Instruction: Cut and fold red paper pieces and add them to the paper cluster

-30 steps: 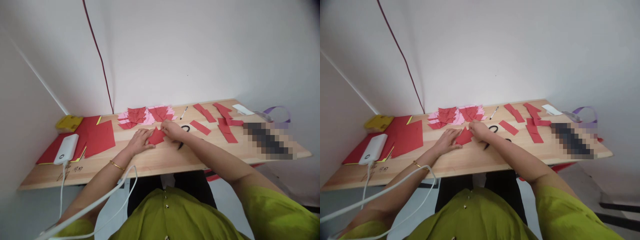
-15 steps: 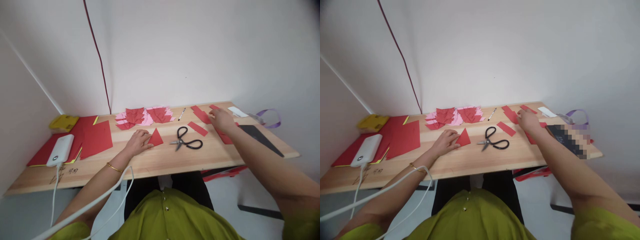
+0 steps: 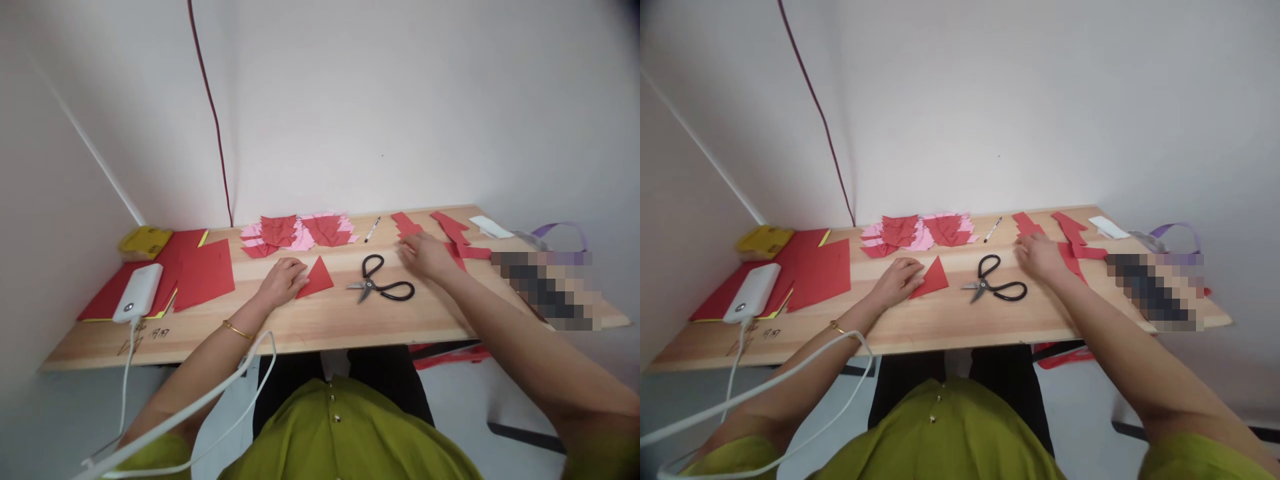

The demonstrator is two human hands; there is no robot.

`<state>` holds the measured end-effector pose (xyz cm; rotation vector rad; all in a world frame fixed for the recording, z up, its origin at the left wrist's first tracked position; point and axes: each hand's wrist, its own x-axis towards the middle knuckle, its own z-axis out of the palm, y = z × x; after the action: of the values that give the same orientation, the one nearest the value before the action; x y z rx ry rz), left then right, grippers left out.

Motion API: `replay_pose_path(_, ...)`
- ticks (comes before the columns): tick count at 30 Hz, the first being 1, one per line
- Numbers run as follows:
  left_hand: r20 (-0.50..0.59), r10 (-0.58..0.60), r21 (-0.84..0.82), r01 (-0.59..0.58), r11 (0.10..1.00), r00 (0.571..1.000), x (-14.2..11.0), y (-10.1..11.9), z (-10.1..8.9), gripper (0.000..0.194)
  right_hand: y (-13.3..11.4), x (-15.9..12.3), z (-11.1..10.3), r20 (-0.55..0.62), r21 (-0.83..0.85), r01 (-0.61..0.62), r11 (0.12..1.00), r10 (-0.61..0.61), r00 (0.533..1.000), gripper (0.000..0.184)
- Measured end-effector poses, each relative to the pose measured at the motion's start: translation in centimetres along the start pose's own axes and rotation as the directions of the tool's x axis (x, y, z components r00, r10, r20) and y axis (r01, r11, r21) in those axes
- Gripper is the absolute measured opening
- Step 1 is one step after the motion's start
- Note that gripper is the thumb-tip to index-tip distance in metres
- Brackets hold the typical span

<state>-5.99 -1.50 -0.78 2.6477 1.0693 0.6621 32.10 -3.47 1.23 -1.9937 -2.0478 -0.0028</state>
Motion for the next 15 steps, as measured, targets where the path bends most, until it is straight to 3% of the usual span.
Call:
replay_pose_path(3,0.017,-0.016,0.020,0.016,1.000,1.000,0.0,-0.1,0.0,0.047,-2.3,-1.3,-0.8,0.102,0.169,0.107,0.980,-0.125,0.987,0.032)
replay_pose_path(7,0.076,-0.065,0.047,0.062,0.997,0.995,0.5,0.0,-0.4,0.046,-4.0,-3.1,-2.0,0.265,0.317,0.340,0.885,-0.427,0.864,0.040)
replay_pose_path(9,0.130,-0.084,0.052,0.077,0.996,0.988,1.1,0.3,-0.8,0.034,-4.0,-3.4,-2.3,0.296,0.334,0.376,0.864,-0.475,0.829,0.046)
replay_pose_path(12,0.214,-0.138,0.048,0.131,0.990,0.967,2.3,1.3,-1.6,0.021,-3.9,-3.4,-2.5,0.285,0.279,0.420,0.864,-0.492,0.822,0.047)
replay_pose_path(15,0.307,-0.341,0.158,0.306,0.939,0.888,3.6,2.3,-2.2,0.016,-4.4,-3.2,-2.6,0.322,0.225,0.446,0.866,-0.499,0.805,0.053)
